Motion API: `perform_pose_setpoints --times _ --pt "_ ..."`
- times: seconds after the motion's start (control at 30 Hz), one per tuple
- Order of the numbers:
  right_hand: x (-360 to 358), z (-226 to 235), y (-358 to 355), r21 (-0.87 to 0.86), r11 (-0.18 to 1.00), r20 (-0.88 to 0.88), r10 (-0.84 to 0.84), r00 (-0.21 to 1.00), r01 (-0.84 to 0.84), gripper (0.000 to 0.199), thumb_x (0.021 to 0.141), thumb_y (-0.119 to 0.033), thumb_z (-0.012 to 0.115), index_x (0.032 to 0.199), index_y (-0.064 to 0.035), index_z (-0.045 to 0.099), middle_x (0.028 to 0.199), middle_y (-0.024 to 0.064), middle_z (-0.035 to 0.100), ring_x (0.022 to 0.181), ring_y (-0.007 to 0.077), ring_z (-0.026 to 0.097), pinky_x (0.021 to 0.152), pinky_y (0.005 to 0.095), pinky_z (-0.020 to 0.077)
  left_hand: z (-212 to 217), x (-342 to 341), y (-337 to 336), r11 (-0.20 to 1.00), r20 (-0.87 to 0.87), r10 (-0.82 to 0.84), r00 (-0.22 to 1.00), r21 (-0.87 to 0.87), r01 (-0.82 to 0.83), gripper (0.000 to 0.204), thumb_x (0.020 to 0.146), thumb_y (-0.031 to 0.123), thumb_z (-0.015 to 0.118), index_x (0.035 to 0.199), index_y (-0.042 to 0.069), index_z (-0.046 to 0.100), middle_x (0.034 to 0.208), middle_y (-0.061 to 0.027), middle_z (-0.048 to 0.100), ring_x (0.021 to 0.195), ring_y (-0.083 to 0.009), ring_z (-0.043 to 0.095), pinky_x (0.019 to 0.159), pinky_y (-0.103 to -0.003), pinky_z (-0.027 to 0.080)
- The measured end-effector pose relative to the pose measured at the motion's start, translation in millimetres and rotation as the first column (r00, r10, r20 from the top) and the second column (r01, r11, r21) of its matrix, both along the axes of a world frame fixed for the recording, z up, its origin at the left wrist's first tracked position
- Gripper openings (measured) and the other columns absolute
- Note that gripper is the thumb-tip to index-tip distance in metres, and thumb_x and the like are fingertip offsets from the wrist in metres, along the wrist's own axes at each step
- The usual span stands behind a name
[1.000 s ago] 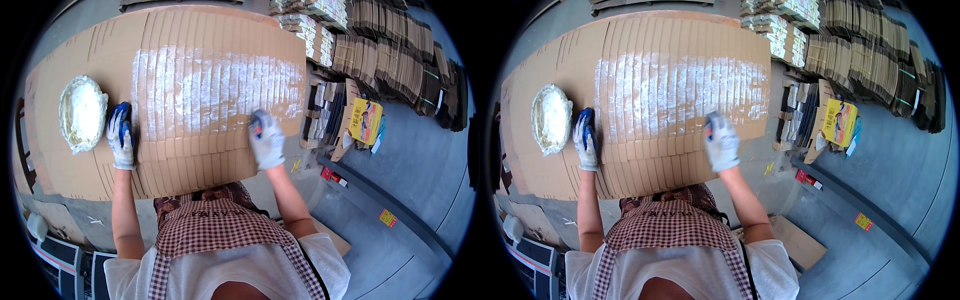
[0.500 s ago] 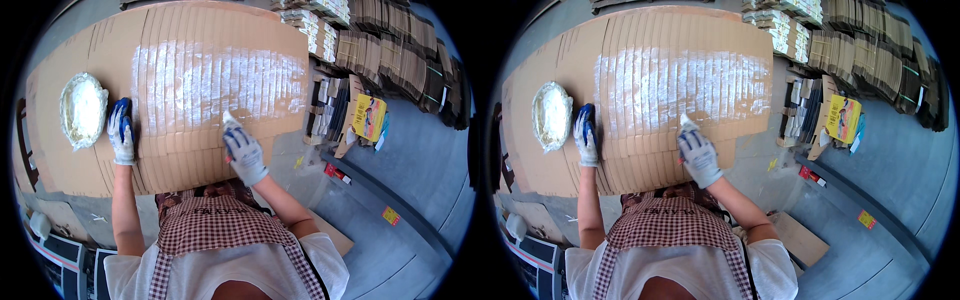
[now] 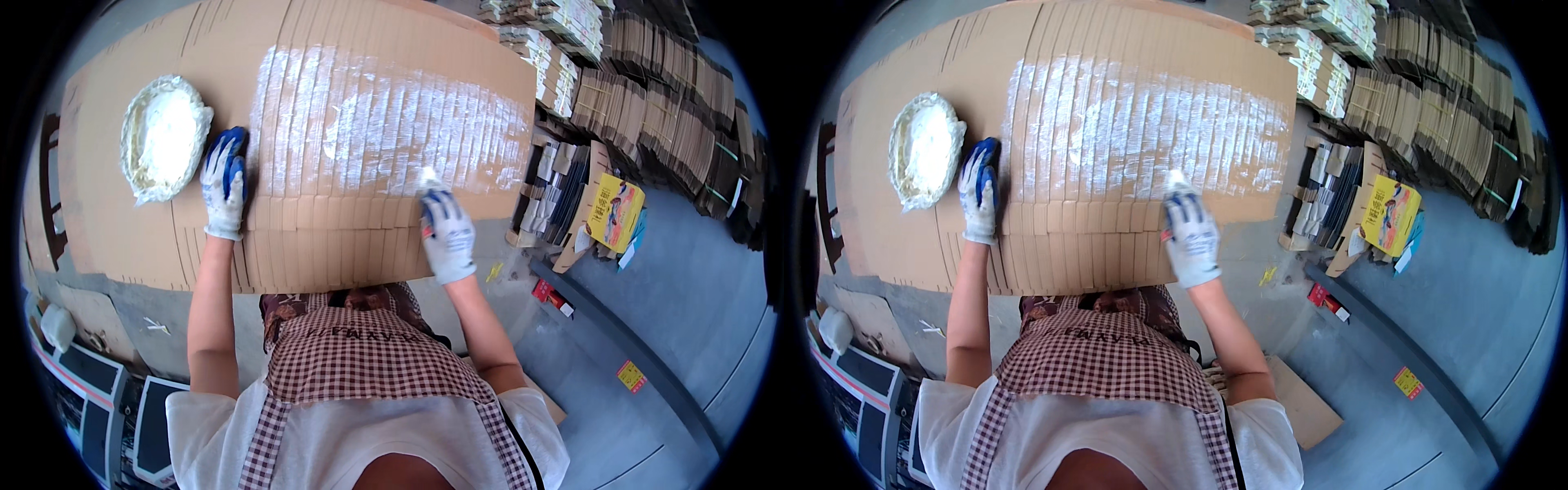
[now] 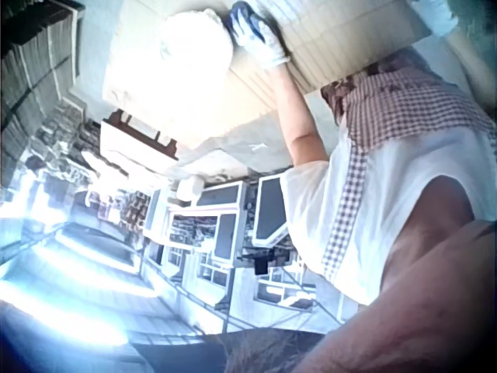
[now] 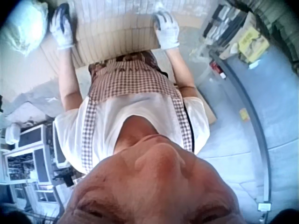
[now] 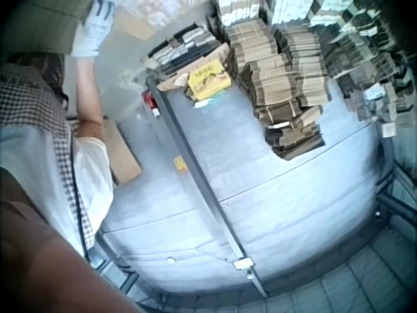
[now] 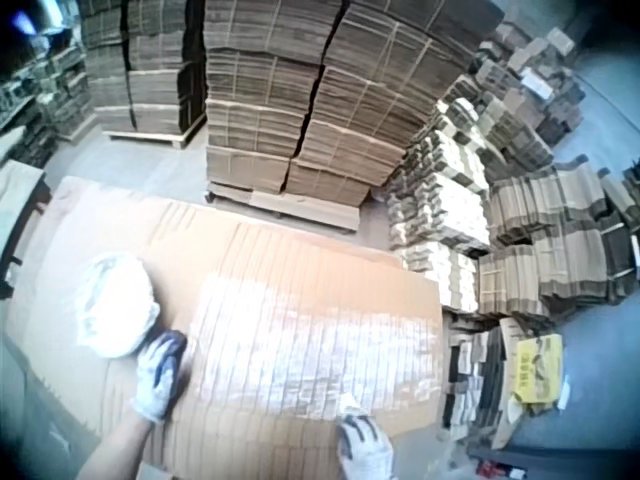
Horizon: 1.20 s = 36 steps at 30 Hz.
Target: The person applies a white paste to a large corrugated cardboard sheet using a small spatula. They scoop the paste from a container and spread it in parallel lines across the surface of the cardboard.
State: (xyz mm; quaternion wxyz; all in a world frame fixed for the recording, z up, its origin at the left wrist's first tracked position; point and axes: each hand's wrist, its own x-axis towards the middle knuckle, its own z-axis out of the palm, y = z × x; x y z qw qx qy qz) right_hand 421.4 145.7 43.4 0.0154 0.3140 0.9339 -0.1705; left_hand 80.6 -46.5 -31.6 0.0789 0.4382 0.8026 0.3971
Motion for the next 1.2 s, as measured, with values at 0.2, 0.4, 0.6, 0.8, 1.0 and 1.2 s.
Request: perform_pose_setpoints --times 0.2,0.4,0.6,0.8,1.0,1.2 --pt "-52 39 -44 -0.113 0.964 -0.035 0.24 0.97 -0.242 0.048 0.07 -0.012 0.072 0.117 -0.011 0.06 0.128 0.0092 0.056 0.122 0.0312 0.053 0.103 0.0458 0.0435 -1 -1 -1 1.0 0.007 0.006 1.0 0.002 -0.006 0.045 0.098 0.033 0.045 0.127 0.003 0.062 0.132 -0.0149 0.06 0.123 -0.0353 0.052 0.109 -0.044 0.034" --pt "-55 20 -44 -0.133 0.973 0.084 0.203 0.975 -0.191 0.053 0.067 -0.019 0.078 0.117 -0.0134 0.061 0.131 0.009 0.055 0.123 0.0304 0.052 0.103 0.0455 0.0434 -8 -2 -6 1.0 0.0 0.013 1.0 0.015 -0.013 0.047 0.098 0.036 0.046 0.128 0.004 0.062 0.132 -0.0143 0.06 0.124 -0.036 0.052 0.11 -0.045 0.034" --pt "-62 24 -31 -0.07 0.966 -0.024 0.248 0.968 -0.249 0.05 0.068 -0.016 0.076 0.116 -0.0132 0.061 0.129 0.0092 0.056 0.123 0.0308 0.053 0.102 0.0452 0.0446 3 0 -4 1.0 0.043 0.007 0.999 -0.006 -0.007 0.047 0.098 0.035 0.046 0.129 0.004 0.061 0.133 -0.0148 0.059 0.127 -0.0357 0.05 0.111 -0.045 0.033" --pt "-104 -2 -27 0.046 0.953 -0.08 0.302 0.95 -0.299 0.041 0.077 -0.014 0.068 0.117 -0.0121 0.059 0.126 0.0107 0.056 0.123 0.032 0.051 0.1 0.0454 0.0463 2 -4 -1 1.0 0.023 -0.01 1.0 -0.02 0.011 0.047 0.096 0.034 0.045 0.129 0.004 0.06 0.134 -0.0147 0.059 0.128 -0.0357 0.05 0.111 -0.045 0.033" --pt "-112 4 -23 0.061 0.976 -0.151 0.215 0.965 -0.208 0.043 0.078 -0.011 0.071 0.119 -0.0117 0.06 0.125 0.0115 0.056 0.121 0.0323 0.053 0.096 0.0481 0.049 1 -2 -4 0.999 0.032 0.013 0.999 -0.036 -0.012 0.049 0.096 0.036 0.045 0.129 0.004 0.06 0.135 -0.0149 0.058 0.128 -0.0357 0.049 0.112 -0.045 0.032" --pt "-128 -14 2 0.136 0.973 -0.131 0.206 0.97 -0.189 0.038 0.075 -0.008 0.07 0.111 -0.0079 0.062 0.124 0.013 0.058 0.116 0.0325 0.057 0.093 0.0456 0.0514 7 -1 -2 1.0 0.036 0.001 0.999 -0.021 0.0 0.048 0.095 0.035 0.046 0.129 0.004 0.061 0.134 -0.0153 0.058 0.129 -0.0359 0.048 0.112 -0.045 0.032"
